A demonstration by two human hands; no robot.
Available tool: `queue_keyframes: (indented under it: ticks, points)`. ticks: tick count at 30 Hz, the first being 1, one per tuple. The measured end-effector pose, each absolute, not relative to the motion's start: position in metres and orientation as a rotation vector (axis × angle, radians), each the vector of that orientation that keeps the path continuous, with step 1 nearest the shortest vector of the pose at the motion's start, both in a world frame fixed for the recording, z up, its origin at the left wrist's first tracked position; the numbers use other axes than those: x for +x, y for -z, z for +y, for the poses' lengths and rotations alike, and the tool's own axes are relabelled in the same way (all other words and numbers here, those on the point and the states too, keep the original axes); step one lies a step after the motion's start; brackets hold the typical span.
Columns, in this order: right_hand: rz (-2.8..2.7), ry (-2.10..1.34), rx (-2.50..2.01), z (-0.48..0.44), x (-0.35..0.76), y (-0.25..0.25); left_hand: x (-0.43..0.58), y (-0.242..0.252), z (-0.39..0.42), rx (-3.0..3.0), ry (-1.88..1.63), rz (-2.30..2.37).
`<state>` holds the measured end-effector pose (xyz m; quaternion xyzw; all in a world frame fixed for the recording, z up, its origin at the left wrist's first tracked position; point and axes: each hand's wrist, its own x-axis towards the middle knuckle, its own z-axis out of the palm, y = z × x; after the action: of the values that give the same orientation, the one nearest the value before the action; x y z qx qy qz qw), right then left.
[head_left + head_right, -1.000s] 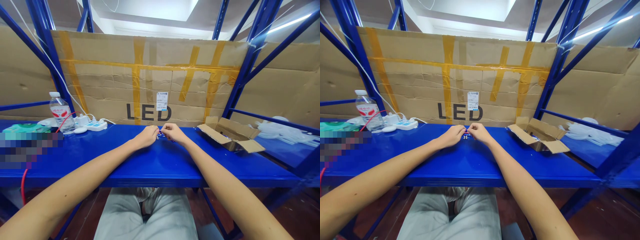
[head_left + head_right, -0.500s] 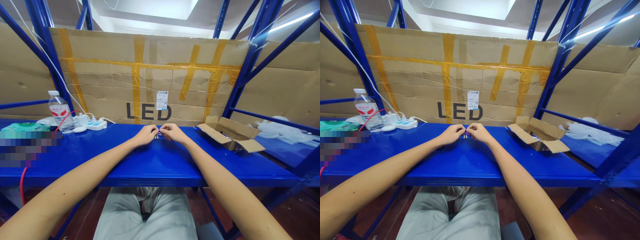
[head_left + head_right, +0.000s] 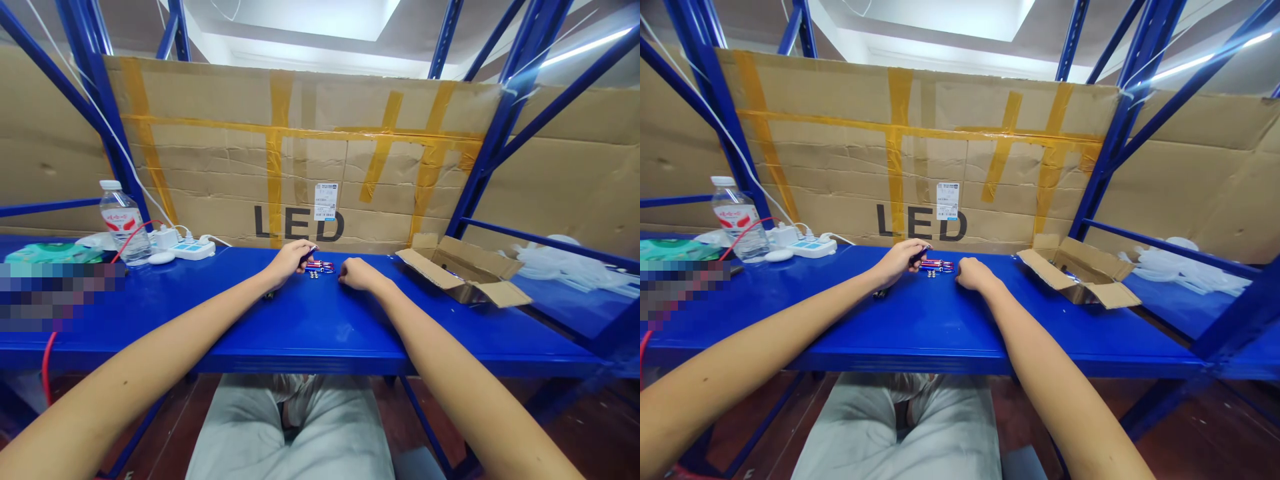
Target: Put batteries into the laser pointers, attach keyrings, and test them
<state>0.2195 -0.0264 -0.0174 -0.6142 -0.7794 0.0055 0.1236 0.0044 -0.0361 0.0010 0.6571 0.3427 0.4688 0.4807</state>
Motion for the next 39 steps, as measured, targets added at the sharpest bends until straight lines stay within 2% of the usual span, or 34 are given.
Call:
queue_keyframes:
  ticks: [9, 12, 15, 20, 23, 27, 32, 39]
  points:
    - [-2.396, 0.128, -1.657, -0.043, 0.199, 0.016, 0.005, 0.003, -0.033, 1.623, -1.217, 0.755]
    - [-2.381, 0.071, -1.582, -0.044, 0.197, 0.017, 0.005, 0.004, -0.033, 1.643, -1.210, 0.749]
    - [-2.195, -0.236, -1.449, -0.042, 0.195, 0.017, 0.005, 0.004, -0.031, 1.646, -1.197, 0.781]
    - [-1.661, -1.155, -1.110, -0.048, 0.189, 0.008, 0.004, 0.009, -0.030, 1.994, -1.213, 0.853]
    - [-1.550, -1.434, -0.883, -0.056, 0.186, 0.003, 0.002, 0.013, -0.031, 2.254, -1.235, 0.815]
    - [-1.604, -1.455, -0.842, -0.058, 0.184, 0.006, -0.001, 0.014, -0.031, 2.411, -1.273, 0.839]
    - [-1.725, -1.240, -0.908, -0.053, 0.180, 0.013, -0.003, 0.012, -0.030, 2.446, -1.295, 0.893]
    - [-1.528, -1.447, -0.789, -0.057, 0.178, 0.010, -0.003, 0.010, -0.034, 2.469, -1.334, 0.870]
